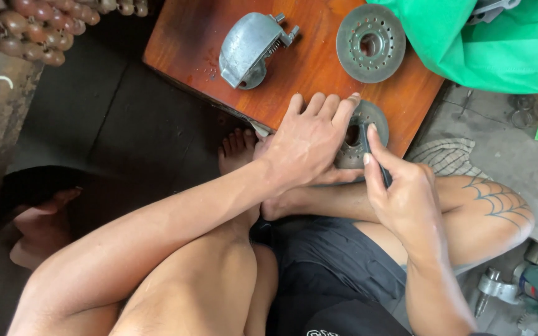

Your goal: A person cleans a motorcycle clutch plate by scraping its surface and holes with a small metal tool.

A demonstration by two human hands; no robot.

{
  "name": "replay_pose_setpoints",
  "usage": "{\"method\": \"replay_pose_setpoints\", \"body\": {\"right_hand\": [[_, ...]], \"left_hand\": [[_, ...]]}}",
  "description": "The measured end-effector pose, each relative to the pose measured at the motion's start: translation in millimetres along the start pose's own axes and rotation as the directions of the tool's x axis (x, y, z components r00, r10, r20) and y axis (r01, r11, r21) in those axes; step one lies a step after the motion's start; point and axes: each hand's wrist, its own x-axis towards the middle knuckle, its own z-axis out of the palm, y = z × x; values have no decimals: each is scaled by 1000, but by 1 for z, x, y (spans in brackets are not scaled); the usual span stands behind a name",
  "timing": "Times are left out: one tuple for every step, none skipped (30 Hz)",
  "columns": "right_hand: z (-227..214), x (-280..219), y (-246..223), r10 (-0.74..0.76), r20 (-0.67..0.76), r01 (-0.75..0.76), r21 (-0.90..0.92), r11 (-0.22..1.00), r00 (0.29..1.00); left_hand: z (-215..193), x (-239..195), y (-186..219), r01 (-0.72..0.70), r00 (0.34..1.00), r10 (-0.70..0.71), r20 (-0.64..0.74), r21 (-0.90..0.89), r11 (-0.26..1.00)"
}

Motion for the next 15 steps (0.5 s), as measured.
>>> {"method": "replay_pose_setpoints", "body": {"right_hand": [[-2, -3, -1, 2, -4, -2, 3, 1000, 1000], [-5, -5, -2, 16, 20, -15, -12, 1000, 1000], [-6, -7, -4, 29, 45, -28, -27, 999, 999], [-6, -2, -1, 27, 47, -26, -29, 999, 999], [-5, 3, 2, 22, 47, -22, -9, 1000, 999], [-4, 6, 6, 22, 52, -23, 10, 1000, 998], [-4, 2, 4, 25, 59, -25, 7, 1000, 998], [-3, 3, 2, -10, 44, 11, -24, 1000, 999], [-3, 3, 0, -45, 29, 47, -55, 997, 999], [-5, 2, -1, -49, 29, 50, -53, 997, 998], [-7, 1, -1, -18, 46, 19, -39, 999, 999], [-9, -2, 0, 17, 67, -15, -28, 999, 998], [-5, 2, 1, 18, 70, -16, -29, 999, 997], [-1, 5, 3, -14, 33, 15, -22, 1000, 999], [2, 7, 4, -46, -5, 46, -17, 999, 999]], "left_hand": [[-1, 0, 1, -5, 1000, 5, 2, 3, 1000], [-3, 0, 2, -1, 1000, 1, -1, 5, 1000], [-4, -1, 2, 4, 1000, -4, -4, 7, 1000], [-4, 0, 1, 7, 1000, -7, -6, 6, 1000], [-3, 0, 1, 5, 1000, -5, -12, 6, 1000], [-2, -1, 1, 4, 1000, -4, -14, 2, 1000], [1, -3, 3, 9, 1000, -9, -11, -4, 1000], [1, -2, 2, 9, 1000, -9, -17, 7, 1000], [0, -1, 0, 10, 1000, -9, -24, 18, 1000], [-1, -1, 0, 11, 1000, -11, -26, 22, 1000], [-2, -1, 0, 14, 1000, -13, -24, 25, 1000], [-2, -2, 2, 16, 1000, -16, -21, 24, 1000], [-2, -1, 1, 18, 1000, -18, -21, 21, 1000], [-1, -1, 1, 16, 1000, -15, -21, 28, 999], [0, 0, 2, 13, 1000, -12, -21, 35, 999]]}}
